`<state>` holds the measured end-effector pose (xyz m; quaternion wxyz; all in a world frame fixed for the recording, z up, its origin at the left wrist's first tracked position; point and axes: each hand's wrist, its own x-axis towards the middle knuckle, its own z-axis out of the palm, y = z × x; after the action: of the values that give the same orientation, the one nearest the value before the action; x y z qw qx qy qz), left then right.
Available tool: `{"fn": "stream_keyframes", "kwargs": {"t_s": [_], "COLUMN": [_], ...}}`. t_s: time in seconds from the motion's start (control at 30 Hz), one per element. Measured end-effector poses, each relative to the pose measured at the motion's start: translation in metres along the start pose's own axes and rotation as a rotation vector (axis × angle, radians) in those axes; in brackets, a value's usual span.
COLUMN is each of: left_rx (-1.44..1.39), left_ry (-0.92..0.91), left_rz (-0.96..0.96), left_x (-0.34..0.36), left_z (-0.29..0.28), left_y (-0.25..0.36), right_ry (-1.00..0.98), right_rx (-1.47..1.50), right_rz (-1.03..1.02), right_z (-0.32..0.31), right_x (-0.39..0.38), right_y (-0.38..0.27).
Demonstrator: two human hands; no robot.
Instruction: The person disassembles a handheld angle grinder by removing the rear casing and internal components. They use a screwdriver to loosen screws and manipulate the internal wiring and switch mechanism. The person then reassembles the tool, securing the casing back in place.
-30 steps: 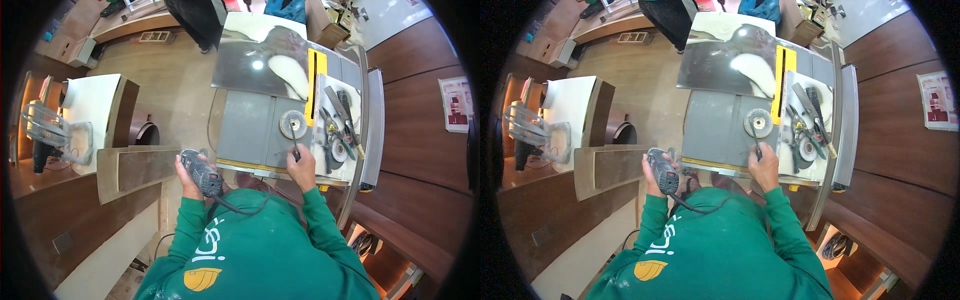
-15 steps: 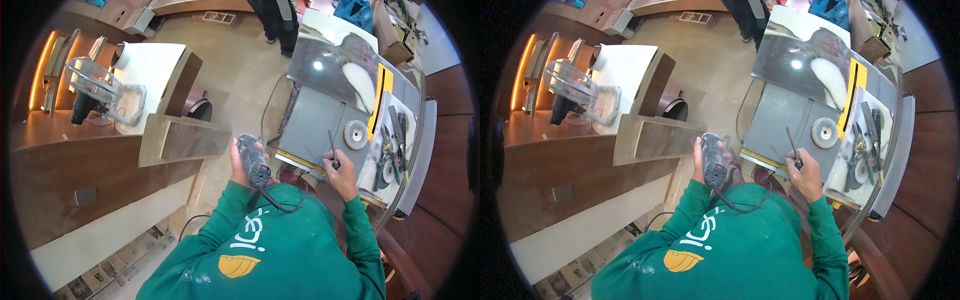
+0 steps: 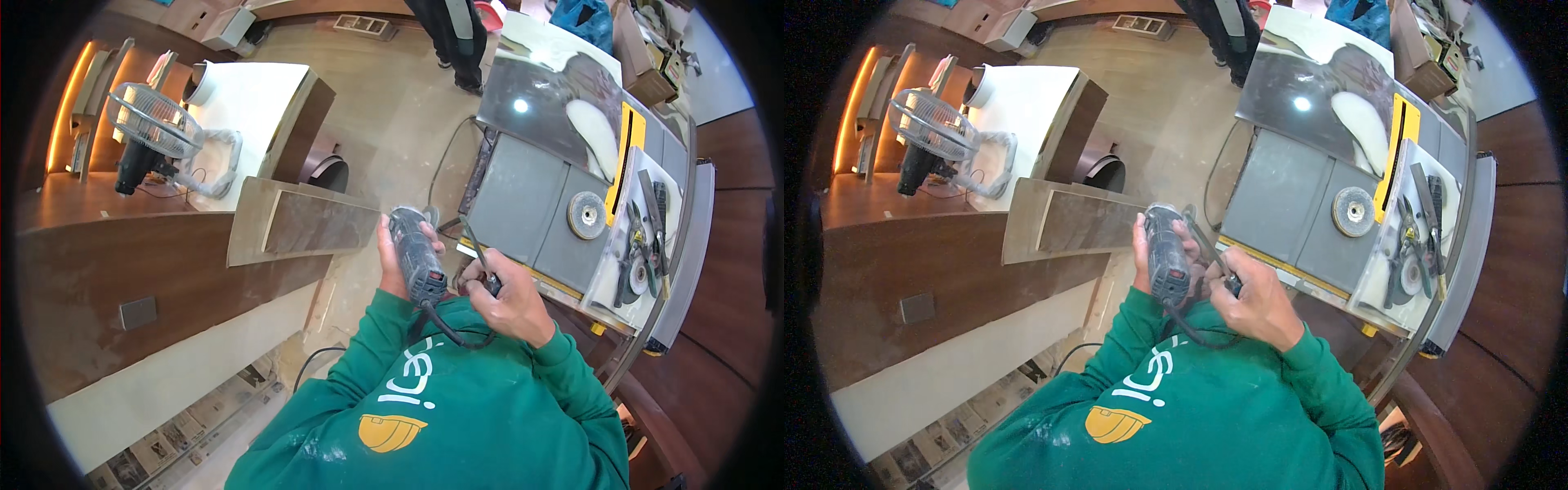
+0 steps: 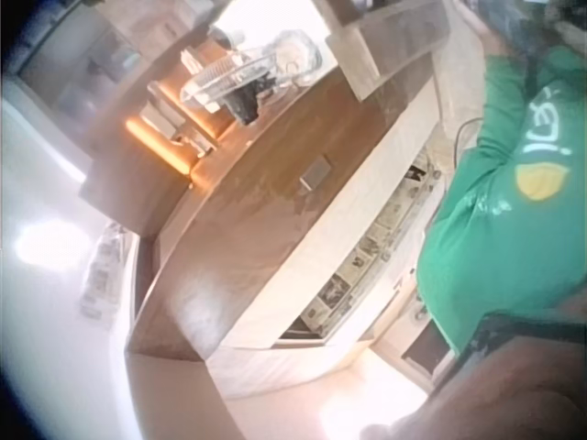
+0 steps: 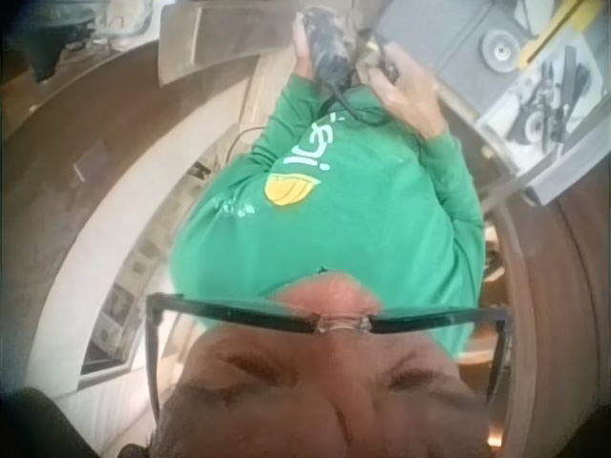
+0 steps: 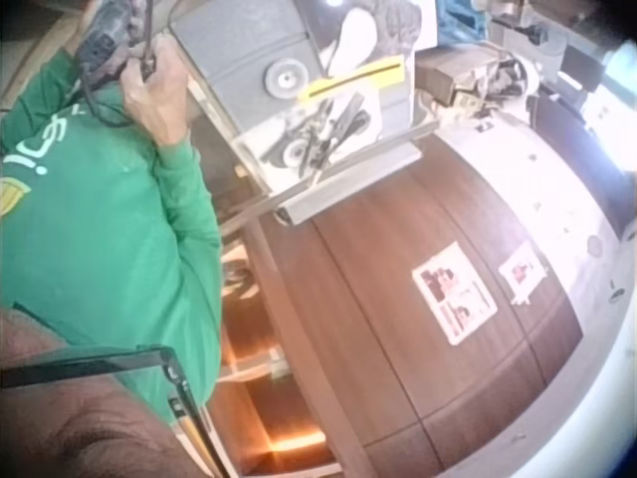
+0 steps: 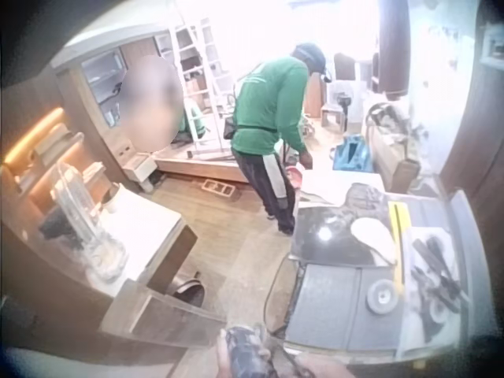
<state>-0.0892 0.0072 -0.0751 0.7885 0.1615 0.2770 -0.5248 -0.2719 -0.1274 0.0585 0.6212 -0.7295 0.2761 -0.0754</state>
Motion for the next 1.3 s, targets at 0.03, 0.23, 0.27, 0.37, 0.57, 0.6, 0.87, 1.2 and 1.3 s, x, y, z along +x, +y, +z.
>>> {"fn": "stream_keyframes", "kwargs": {"t_s": [0.03, 0.23, 0.27, 0.37, 0.57, 0.6, 0.87, 1.2, 1.3], "left_rx": [-0.032, 0.031, 0.075, 0.136, 0.147, 0.15, 0.201, 0.165, 0.124], "left_ry": [-0.024, -0.307, -0.332, -0.259, -0.139, -0.137, -0.172, -0.263, -0.267], "left_rz": [-0.02, 0.009, 0.049, 0.164, 0.218, 0.219, 0.263, 0.259, 0.241], "left_x": [0.0, 0.005, 0.003, 0.003, 0.0, 0.0, 0.003, 0.0, 0.001], "left_z": [0.006, 0.031, 0.034, 0.046, 0.061, 0.061, 0.067, 0.074, 0.073], "left_y": [0.001, 0.021, 0.024, 0.023, 0.019, 0.018, 0.015, 0.014, 0.016], "right_ry": [0.034, 0.356, 0.411, 0.421, 0.484, 0.551, 0.739, 0.842, 0.881], "right_rx": [-0.04, -0.656, -0.727, -0.724, -0.52, -0.535, -0.742, -0.945, -0.928], "right_rz": [0.018, -0.073, -0.142, -0.022, 0.056, 0.016, 0.012, 0.048, -0.007], "right_z": [0.0, -0.03, -0.045, -0.055, -0.064, -0.068, -0.075, -0.079, -0.079], "right_x": [0.002, 0.038, 0.041, 0.047, 0.039, 0.035, 0.017, 0.008, 0.006], "right_y": [0.004, 0.132, 0.152, 0.168, 0.168, 0.171, 0.181, 0.175, 0.168]}}
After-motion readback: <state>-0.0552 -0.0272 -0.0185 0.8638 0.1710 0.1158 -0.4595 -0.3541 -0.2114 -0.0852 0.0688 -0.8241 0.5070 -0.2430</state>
